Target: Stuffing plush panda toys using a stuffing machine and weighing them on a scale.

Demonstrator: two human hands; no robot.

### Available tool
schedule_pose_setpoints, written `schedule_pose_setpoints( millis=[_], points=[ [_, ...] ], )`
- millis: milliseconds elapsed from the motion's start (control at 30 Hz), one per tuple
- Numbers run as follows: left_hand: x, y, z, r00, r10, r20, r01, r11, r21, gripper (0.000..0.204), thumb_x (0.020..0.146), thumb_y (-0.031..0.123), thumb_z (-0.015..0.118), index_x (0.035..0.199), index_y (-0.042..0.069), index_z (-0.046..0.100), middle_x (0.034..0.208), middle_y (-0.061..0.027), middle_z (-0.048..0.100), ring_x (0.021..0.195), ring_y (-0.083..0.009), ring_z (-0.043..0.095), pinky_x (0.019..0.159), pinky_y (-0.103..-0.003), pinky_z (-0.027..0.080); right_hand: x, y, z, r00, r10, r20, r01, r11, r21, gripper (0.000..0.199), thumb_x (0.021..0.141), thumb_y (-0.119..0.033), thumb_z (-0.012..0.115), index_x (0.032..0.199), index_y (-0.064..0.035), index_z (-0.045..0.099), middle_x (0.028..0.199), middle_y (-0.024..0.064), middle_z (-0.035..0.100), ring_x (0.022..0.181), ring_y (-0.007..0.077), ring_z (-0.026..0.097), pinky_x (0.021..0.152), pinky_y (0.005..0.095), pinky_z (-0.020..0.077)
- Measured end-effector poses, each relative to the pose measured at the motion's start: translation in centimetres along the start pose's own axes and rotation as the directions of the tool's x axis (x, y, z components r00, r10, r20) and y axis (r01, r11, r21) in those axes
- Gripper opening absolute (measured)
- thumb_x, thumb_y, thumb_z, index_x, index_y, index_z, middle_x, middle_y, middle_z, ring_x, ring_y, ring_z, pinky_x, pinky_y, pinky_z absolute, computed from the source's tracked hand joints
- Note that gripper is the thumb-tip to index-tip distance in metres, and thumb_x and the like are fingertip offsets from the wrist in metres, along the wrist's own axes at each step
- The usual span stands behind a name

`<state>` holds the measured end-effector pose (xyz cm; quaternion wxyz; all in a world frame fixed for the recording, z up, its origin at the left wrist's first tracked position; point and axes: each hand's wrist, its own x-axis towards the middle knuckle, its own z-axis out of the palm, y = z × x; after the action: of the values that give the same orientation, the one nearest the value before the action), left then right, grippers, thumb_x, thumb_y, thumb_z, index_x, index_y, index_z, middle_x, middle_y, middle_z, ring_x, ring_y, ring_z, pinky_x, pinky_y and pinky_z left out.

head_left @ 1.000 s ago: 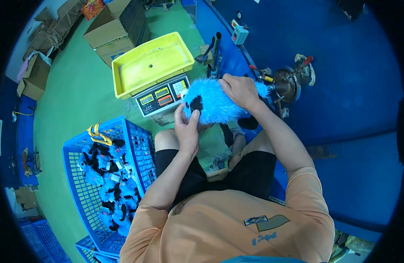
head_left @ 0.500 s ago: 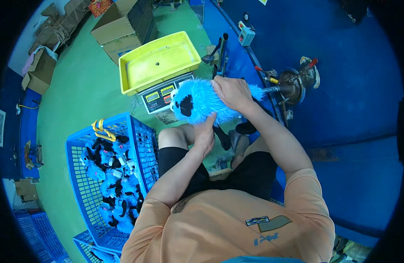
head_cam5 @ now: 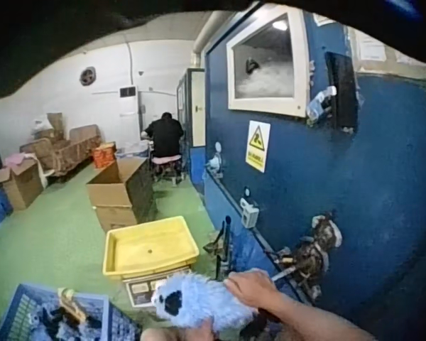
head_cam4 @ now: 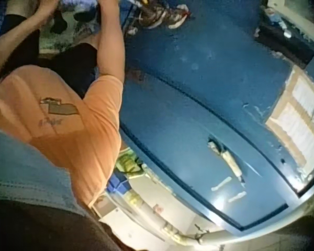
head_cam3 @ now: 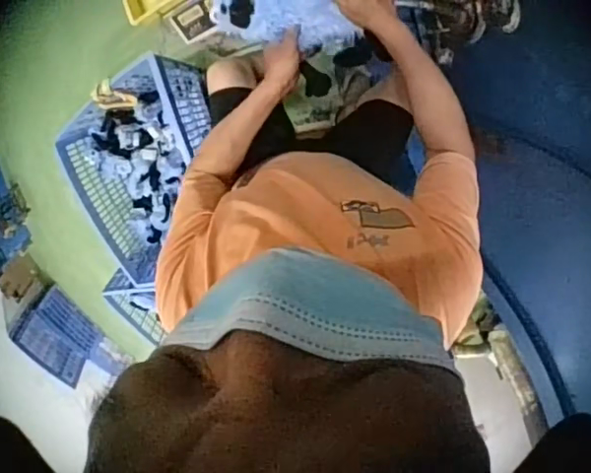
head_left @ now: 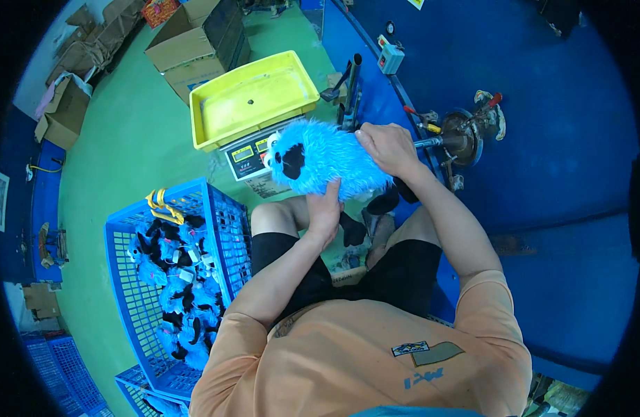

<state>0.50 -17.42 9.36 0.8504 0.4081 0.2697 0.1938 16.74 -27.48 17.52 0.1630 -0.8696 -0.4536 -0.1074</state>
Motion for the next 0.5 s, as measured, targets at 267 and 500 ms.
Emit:
schedule_pose_setpoints(
  millis=[267, 500],
  points=[
    [0.0, 0.8, 0.9, 0.996, 0.090, -0.004, -0.091, 0.994, -0.056, 0.032, 0.099, 0.023, 0.062, 0.124, 0.006, 0.055, 0.098, -0.0060, 0.062, 0.067, -0.0117, 0.053, 0.055, -0.025, 0.043, 0.3, -0.8, -0.1, 0.998, 0.060, -0.032, -0.058, 0.995, 0.077, 0.035, 0.101, -0.033, 0.048, 0.083, -0.0061, 0.060, 0.076, 0.0155, 0.069, 0.068, 0.0440, 0.063, 0.070, 0.0514, 0.0496],
    [-0.1, -0.8, -1.3, 0.994, -0.111, 0.021, 0.111, 0.994, 0.021, 0.034, 0.097, 0.024, 0.065, 0.123, 0.006, 0.052, 0.099, -0.0063, 0.060, 0.066, -0.0121, 0.052, 0.055, -0.024, 0.043, 0.5, -0.7, 0.2, 1.000, -0.004, -0.016, 0.004, 1.000, 0.026, 0.032, 0.101, -0.031, 0.049, 0.086, -0.0061, 0.062, 0.078, 0.0163, 0.070, 0.069, 0.0444, 0.063, 0.067, 0.0523, 0.0493]
  ],
)
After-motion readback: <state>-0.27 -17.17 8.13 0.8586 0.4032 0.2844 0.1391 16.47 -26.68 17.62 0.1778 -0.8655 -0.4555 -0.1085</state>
